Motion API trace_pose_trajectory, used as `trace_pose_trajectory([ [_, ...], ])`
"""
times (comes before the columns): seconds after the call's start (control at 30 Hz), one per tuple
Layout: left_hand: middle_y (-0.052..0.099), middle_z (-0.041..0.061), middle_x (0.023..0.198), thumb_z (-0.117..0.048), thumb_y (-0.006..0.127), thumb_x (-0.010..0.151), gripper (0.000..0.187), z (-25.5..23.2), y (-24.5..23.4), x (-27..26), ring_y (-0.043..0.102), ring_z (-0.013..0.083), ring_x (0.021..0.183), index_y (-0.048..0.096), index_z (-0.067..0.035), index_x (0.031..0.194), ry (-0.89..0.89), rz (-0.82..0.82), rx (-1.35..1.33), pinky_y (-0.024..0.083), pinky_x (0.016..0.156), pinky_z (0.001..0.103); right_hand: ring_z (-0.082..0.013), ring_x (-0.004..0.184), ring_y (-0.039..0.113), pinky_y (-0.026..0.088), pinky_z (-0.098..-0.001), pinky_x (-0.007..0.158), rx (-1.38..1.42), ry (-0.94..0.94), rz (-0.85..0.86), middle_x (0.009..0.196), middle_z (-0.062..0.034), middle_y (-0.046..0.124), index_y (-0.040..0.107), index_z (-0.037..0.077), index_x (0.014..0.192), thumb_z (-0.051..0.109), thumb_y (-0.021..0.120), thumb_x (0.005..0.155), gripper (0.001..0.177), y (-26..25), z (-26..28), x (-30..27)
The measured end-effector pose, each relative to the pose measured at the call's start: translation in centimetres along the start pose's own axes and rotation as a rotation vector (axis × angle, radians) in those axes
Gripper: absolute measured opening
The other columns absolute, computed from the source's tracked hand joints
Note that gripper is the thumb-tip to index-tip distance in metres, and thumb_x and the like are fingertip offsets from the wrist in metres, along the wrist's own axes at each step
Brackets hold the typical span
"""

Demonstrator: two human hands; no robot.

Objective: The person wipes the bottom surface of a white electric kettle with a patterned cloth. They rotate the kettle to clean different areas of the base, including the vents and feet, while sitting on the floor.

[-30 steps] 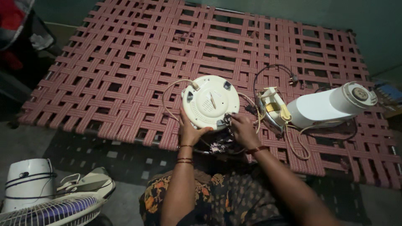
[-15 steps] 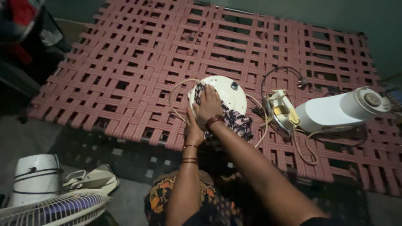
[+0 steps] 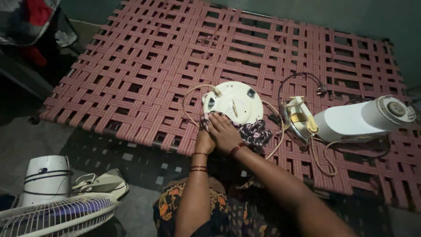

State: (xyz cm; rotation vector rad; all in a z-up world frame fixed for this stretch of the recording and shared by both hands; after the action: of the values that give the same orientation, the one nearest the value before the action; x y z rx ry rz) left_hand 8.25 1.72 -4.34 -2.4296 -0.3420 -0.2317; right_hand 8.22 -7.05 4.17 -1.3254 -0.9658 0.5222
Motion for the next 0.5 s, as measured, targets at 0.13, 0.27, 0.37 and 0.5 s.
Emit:
trace_pose_trajectory([
  [0.13,0.037,0.027,0.160,-0.002,0.059,0.081,0.101,-0.1,-1.1,-0.7,0.049,0.0445,0.137,0.004,-0.009,0.164,-0.237,0.011,-0.198,0.048,0.106,0.043,-0.0309,0.154,0.029,0.023,-0.0474,0.124,0.066,-0.083,-0.026,0.163,-0.0149,0.038,0.059,0.006,0.137,0.014,0.054,0.090,0.048,0.2,0.6,-3.0],
  [0.27,0.025,0.031,0.163,-0.004,0.075,0.084,0.110,-1.7,-1.9,0.2,0.032,0.0456,0.148,-0.001,-0.007,0.163,-0.085,-0.051,-0.135,0.040,0.114,0.044,-0.0322,0.154,0.027,0.025,-0.0472,0.124,0.067,-0.155,0.011,0.163,-0.0152,0.036,0.059,0.004,0.137,0.017,0.058,0.086,0.053,-0.8,0.3,-6.2],
  [0.37,0.025,0.029,0.163,-0.002,0.085,0.070,0.127,-2.9,-2.5,0.1,0.033,0.0452,0.149,-0.003,-0.007,0.161,-0.063,-0.061,-0.096,0.040,0.114,0.044,-0.0319,0.153,0.027,0.025,-0.0482,0.123,0.110,-0.196,0.064,0.163,-0.0140,0.034,0.060,0.005,0.133,0.020,0.059,0.086,0.049,-1.0,-0.4,-8.2],
  [0.5,0.032,0.026,0.161,-0.008,0.094,0.062,0.139,-4.3,-3.7,0.1,0.046,0.0407,0.140,-0.004,-0.010,0.160,-0.210,0.012,-0.167,0.047,0.107,0.043,-0.0278,0.153,0.027,0.026,-0.0464,0.124,0.059,-0.223,0.085,0.165,-0.0080,0.034,0.059,0.010,0.134,0.020,0.059,0.089,0.046,0.4,-3.5,-11.3],
])
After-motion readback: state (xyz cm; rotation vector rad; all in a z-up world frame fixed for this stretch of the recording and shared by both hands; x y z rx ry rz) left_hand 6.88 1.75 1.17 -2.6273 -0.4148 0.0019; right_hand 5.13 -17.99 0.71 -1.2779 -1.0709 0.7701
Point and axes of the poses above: each hand's wrist, its own x-axis towards the middle knuckle, its own y-axis out of the palm, z = x × y, the point moved 8 cm from there along x, towards the middle knuckle
